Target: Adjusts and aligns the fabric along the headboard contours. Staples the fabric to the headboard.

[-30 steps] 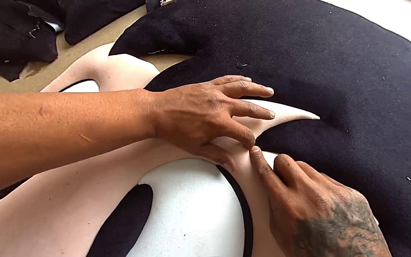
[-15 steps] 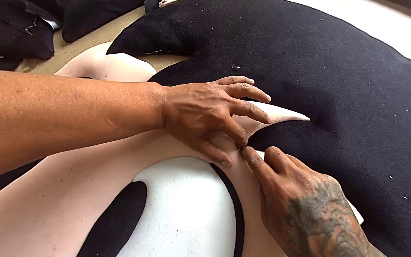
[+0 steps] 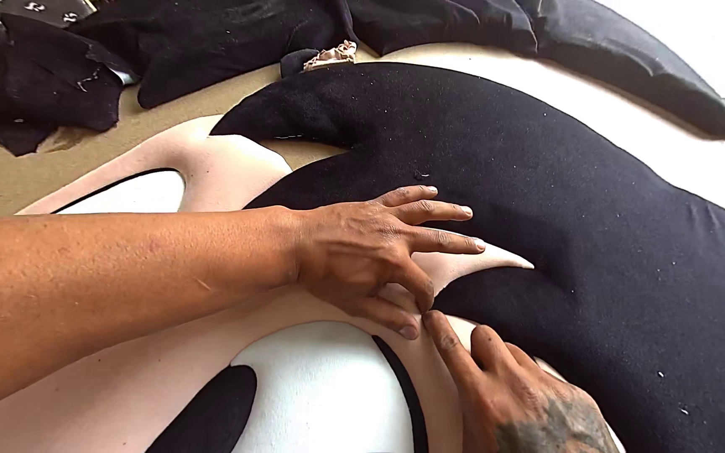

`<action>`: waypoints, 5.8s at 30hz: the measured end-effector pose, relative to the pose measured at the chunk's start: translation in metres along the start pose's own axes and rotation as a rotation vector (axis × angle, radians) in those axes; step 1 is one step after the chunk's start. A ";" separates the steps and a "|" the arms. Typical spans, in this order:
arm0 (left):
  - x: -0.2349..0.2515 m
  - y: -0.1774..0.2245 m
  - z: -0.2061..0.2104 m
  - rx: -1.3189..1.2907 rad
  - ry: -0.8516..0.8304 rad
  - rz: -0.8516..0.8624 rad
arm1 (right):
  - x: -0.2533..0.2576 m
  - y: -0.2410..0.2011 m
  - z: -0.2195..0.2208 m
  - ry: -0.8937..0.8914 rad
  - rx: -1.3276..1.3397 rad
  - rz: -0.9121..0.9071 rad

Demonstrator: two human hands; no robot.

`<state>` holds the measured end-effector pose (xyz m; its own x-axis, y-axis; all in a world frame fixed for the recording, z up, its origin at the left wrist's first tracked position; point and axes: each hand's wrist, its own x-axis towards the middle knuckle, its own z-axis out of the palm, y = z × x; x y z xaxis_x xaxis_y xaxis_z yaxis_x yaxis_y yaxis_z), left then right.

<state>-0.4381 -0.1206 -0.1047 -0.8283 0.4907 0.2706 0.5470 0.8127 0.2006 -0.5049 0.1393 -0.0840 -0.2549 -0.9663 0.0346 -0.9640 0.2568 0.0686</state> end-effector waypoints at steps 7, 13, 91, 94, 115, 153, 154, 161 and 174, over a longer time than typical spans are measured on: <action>-0.005 0.002 0.009 -0.087 0.082 -0.147 | 0.003 -0.004 -0.003 -0.032 -0.038 -0.007; -0.003 0.003 0.011 -0.141 0.088 -0.212 | 0.004 -0.011 -0.007 -0.054 -0.098 0.002; -0.024 0.064 0.013 0.093 0.072 -0.513 | 0.003 0.012 0.004 0.065 0.025 -0.093; -0.023 0.066 0.012 0.110 0.045 -0.520 | 0.001 0.004 0.004 0.065 -0.030 -0.089; -0.015 0.068 0.014 0.133 0.091 -0.510 | -0.004 0.013 0.008 0.094 -0.014 -0.192; -0.015 0.069 0.012 0.092 0.101 -0.470 | 0.018 0.047 0.022 0.226 0.298 -0.225; -0.015 0.069 0.012 0.100 0.095 -0.467 | 0.016 0.044 0.022 0.223 0.269 -0.221; -0.014 0.064 0.011 0.120 0.068 -0.499 | 0.004 0.026 0.020 0.171 0.087 -0.130; -0.016 0.066 0.016 0.057 0.189 -0.620 | -0.003 0.005 0.006 0.124 -0.103 -0.088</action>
<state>-0.3909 -0.0702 -0.1105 -0.9498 -0.1341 0.2826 -0.0370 0.9452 0.3243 -0.5094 0.1437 -0.0901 -0.1530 -0.9774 0.1459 -0.9678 0.1780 0.1782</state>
